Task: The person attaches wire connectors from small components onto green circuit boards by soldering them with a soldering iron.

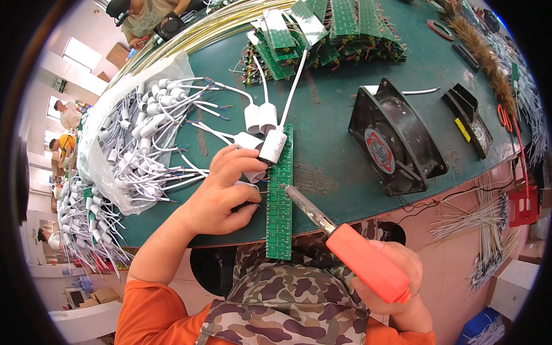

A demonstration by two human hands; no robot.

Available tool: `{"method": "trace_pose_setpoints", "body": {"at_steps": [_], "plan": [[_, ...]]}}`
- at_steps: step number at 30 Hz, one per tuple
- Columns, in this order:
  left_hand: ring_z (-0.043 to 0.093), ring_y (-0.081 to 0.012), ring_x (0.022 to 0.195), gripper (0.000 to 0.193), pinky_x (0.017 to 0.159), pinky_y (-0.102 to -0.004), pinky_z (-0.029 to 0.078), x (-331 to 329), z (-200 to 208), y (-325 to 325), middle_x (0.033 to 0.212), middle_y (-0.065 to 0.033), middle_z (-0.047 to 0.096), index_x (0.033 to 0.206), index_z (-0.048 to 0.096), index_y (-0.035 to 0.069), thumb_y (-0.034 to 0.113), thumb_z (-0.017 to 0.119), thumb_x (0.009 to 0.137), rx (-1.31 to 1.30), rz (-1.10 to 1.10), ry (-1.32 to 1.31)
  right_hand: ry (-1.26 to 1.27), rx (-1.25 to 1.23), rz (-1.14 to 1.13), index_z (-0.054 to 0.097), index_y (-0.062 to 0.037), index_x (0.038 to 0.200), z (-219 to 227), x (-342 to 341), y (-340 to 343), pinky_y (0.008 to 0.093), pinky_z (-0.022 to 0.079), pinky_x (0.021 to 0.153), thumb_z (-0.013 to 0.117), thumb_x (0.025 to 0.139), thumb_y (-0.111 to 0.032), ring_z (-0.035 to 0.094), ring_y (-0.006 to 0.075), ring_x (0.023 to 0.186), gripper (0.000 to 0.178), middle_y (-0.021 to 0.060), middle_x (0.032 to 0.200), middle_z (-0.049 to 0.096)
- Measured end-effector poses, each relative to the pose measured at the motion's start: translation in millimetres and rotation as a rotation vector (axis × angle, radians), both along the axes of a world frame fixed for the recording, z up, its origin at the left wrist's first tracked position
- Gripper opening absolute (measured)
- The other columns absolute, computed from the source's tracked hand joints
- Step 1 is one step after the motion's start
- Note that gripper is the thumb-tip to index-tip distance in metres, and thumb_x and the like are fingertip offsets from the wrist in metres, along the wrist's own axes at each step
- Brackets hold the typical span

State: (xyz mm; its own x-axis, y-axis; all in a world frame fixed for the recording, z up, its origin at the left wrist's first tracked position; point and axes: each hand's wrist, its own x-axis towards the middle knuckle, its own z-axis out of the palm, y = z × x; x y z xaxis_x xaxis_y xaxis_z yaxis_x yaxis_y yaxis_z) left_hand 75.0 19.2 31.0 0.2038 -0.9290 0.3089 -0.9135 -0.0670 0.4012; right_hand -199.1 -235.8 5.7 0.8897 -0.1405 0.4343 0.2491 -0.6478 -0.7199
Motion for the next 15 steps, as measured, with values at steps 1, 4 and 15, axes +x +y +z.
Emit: {"method": "trace_pose_setpoints", "body": {"at_steps": [1,4,15], "plan": [[0.049,-0.0395,0.132,0.023,0.114,-0.0601,0.031,1.3,2.3,-0.8,0.132,-0.0142,0.057,0.089,0.064,0.01,0.003,0.078,0.072,0.018,-0.023,0.017,0.001,-0.001,0.0,0.06,0.0013,0.123,0.8,0.6,0.1,0.0386,0.058,0.067,0.082,0.076,-0.015,0.073,0.0312,0.076,0.054,0.0144,0.1,0.072],[0.049,-0.039,0.133,0.021,0.114,-0.0604,0.03,3.0,1.4,-1.4,0.131,-0.0139,0.058,0.088,0.064,0.009,0.003,0.076,0.073,0.035,-0.034,0.016,0.009,0.005,0.018,0.06,0.0015,0.123,2.2,2.1,0.5,0.0384,0.058,0.066,0.082,0.076,-0.014,0.073,0.0311,0.076,0.055,0.0143,0.099,0.072],[0.054,-0.0352,0.13,0.016,0.113,-0.0595,0.033,-19.8,-6.5,-11.4,0.123,-0.0099,0.062,0.078,0.062,0.008,0.003,0.075,0.069,-0.02,0.183,-0.142,-0.003,0.038,0.061,0.06,0.0025,0.122,-4.4,6.1,6.9,0.0376,0.057,0.064,0.083,0.071,-0.008,0.072,0.0308,0.072,0.057,0.0158,0.096,0.073]]}}
